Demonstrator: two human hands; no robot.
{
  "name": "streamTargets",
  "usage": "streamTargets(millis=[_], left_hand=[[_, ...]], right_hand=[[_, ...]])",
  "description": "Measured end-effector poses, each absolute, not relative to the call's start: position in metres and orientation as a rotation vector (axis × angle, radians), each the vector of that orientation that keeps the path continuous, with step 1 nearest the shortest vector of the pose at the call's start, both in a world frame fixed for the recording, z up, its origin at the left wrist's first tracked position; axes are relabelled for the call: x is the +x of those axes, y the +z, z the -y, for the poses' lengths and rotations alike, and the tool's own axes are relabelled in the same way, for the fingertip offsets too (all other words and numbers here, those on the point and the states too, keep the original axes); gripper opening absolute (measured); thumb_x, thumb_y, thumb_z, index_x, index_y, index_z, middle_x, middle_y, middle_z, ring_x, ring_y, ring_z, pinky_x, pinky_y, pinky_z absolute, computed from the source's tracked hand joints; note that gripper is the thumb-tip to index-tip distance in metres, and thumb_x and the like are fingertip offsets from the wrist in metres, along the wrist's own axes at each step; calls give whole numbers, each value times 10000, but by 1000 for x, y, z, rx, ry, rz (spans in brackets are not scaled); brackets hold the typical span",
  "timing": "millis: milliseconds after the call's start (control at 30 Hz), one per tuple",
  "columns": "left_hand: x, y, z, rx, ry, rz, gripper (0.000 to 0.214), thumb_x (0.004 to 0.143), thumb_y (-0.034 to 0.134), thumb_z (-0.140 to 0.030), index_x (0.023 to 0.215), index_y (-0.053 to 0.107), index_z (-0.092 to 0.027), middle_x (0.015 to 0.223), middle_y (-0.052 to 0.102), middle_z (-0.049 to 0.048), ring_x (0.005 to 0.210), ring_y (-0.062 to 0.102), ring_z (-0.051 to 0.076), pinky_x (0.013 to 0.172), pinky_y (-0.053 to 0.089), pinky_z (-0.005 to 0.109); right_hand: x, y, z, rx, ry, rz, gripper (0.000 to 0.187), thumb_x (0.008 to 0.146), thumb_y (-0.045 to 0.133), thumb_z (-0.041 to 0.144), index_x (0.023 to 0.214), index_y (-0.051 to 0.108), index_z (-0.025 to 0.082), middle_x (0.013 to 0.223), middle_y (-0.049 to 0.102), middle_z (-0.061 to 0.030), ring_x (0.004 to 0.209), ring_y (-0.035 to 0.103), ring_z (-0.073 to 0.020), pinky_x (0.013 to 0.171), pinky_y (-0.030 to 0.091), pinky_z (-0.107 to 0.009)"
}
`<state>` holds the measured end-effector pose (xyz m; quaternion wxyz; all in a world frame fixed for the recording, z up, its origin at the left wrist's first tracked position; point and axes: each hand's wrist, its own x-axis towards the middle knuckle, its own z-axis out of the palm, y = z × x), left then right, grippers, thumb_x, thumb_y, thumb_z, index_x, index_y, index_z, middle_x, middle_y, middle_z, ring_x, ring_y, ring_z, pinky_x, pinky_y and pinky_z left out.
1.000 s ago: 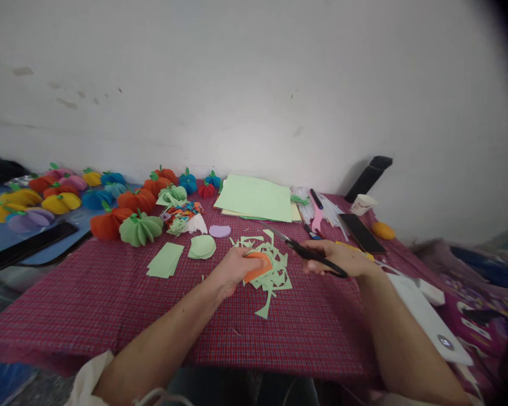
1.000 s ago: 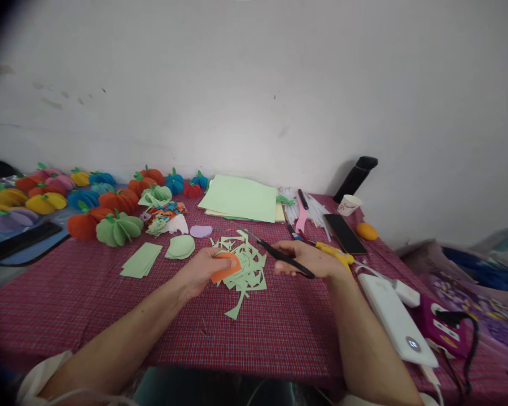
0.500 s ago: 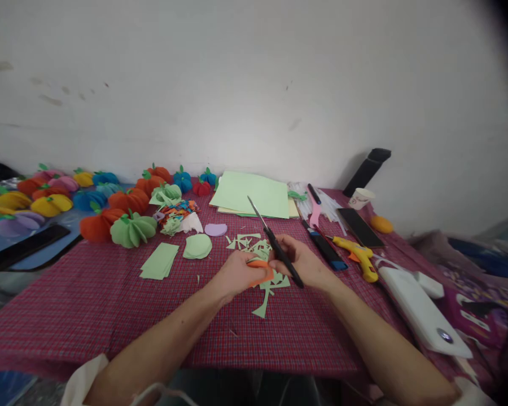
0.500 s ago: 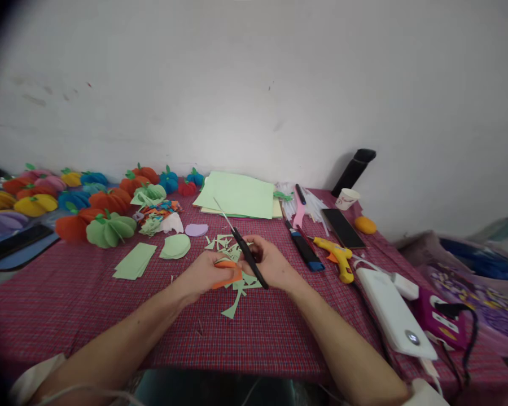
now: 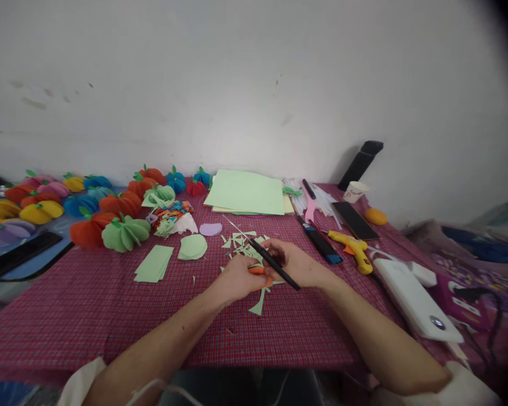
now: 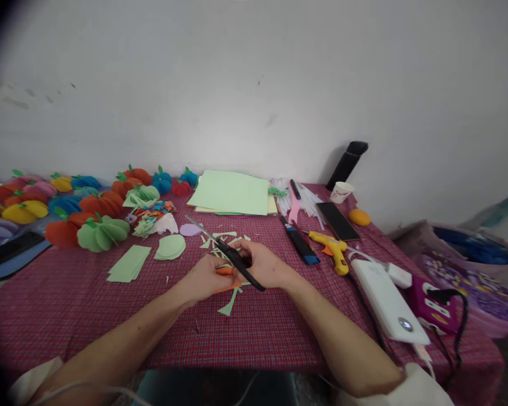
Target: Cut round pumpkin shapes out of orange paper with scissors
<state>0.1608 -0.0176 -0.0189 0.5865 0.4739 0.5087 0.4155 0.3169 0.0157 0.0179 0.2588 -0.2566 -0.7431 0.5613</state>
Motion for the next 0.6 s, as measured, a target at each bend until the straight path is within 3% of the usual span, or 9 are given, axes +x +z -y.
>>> streamTargets(millis=[133,300,433,600], left_hand=[[157,-6,18,1218,937,-1149,154,510,686,-236,613,629,-137,520,578,-2,545,532,146,497,377,225],[156,19,21,1041,1091,-959,463,552,705,-257,982,574,-142,868,642,65,711,584,153,654,439,261],[168,20,22,896,1259,-831,415,600,682,-261,973,575,-117,967,625,106,815,589,177,746,437,295],[177,12,19,811,1458,-829,276,608,677,-235,861,620,-140,874,655,52,770,593,144,757,435,278]], right_hand=[[320,19,-18,-776,1512,1944,376,631,613,152,975,460,166,731,524,24,611,480,-87,536,379,-200],[321,25,-21,-808,1374,1677,380,617,653,210,942,458,186,653,455,45,545,410,-78,486,336,-199],[313,25,-18,-808,1206,1436,387,619,659,292,945,467,208,688,442,35,566,412,-89,505,349,-215],[297,21,-8,-807,1249,1286,416,601,670,316,930,433,223,687,443,31,566,413,-97,497,360,-219]])
